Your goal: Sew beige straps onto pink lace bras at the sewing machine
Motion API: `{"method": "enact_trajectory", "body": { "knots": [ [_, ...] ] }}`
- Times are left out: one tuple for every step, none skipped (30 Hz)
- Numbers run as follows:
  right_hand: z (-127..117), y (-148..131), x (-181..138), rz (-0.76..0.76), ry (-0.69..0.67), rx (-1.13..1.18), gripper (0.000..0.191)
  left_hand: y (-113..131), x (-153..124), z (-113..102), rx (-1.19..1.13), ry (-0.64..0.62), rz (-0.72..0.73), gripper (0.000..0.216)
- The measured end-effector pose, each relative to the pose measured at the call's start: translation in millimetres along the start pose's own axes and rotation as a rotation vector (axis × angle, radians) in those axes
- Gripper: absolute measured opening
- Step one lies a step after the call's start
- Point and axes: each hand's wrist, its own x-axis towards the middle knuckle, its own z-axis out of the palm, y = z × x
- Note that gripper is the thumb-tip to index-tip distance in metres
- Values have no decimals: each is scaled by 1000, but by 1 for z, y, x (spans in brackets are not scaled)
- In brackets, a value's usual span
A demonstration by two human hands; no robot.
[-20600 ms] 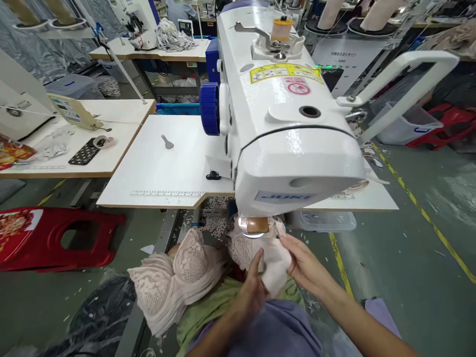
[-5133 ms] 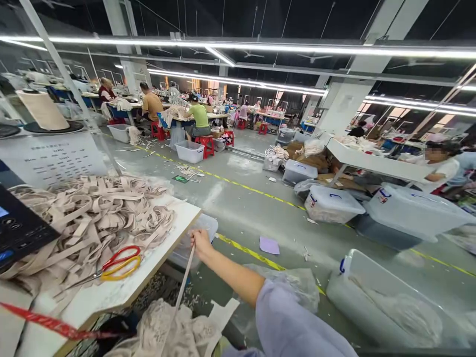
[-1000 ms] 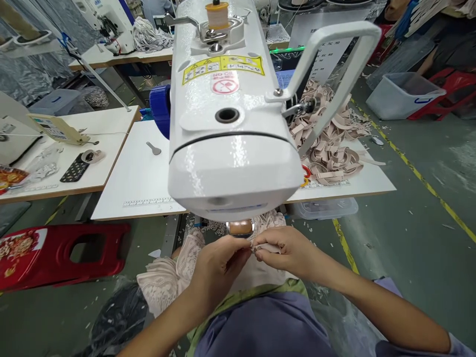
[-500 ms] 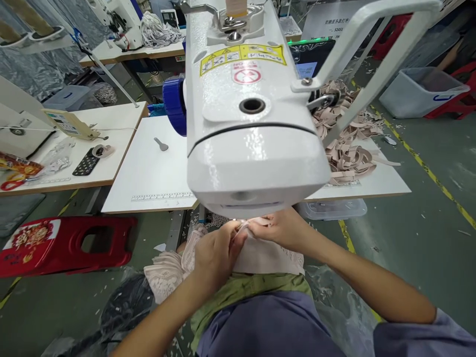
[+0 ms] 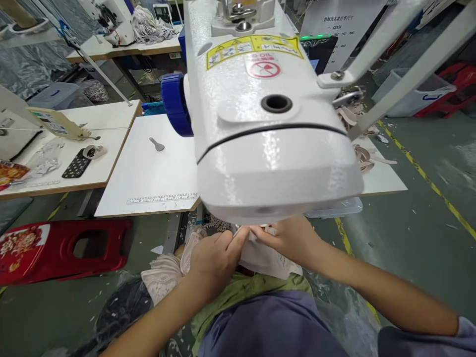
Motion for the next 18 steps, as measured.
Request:
{"method": "enact_trajectory", "body": {
  "knots": [
    [6,3,-7,-23,63,-22,19,3,2,-3,-12,-29,-33,35],
    [10,5,-12,-54,116,-46,19,4,4,-6,-30,-47,-58,34],
    [14,6,-16,-89,158,-71,20,4,6,-7,-54,-55,-74,33],
    [16,7,-19,-123,200,-99,21,0,8,-8,-81,-55,-73,33],
    [18,6,-20,-149,234,-130,23,-5,9,-7,-106,-45,-49,34],
    [18,5,-20,-165,263,-157,23,-12,10,-6,-124,-27,0,35],
    [19,4,-19,-173,279,-176,23,-20,10,-3,-135,-6,71,37],
    [19,3,-19,-177,288,-182,22,-28,10,0,-136,17,150,39],
    [20,2,-19,-177,286,-169,22,-35,11,2,-128,34,220,41],
    [22,2,-21,-164,276,-133,21,-40,11,5,-118,46,270,42],
    [25,2,-23,-133,267,-73,21,-43,11,7,-111,48,292,42],
    [29,3,-27,-86,260,9,21,-43,11,7,-110,43,286,41],
    [34,4,-31,-30,253,104,23,-42,11,8,-115,36,265,38],
    [38,6,-34,25,248,196,27,-38,10,7,-124,23,236,35],
    [42,7,-37,71,241,268,32,-33,10,6,-131,11,205,33],
    [44,9,-39,101,235,311,34,-27,10,5,-132,3,174,31],
    [45,10,-39,115,231,325,33,-20,9,4,-127,-1,146,31],
    [44,11,-37,119,226,316,31,-14,9,3,-116,-1,118,31]
  ]
}}
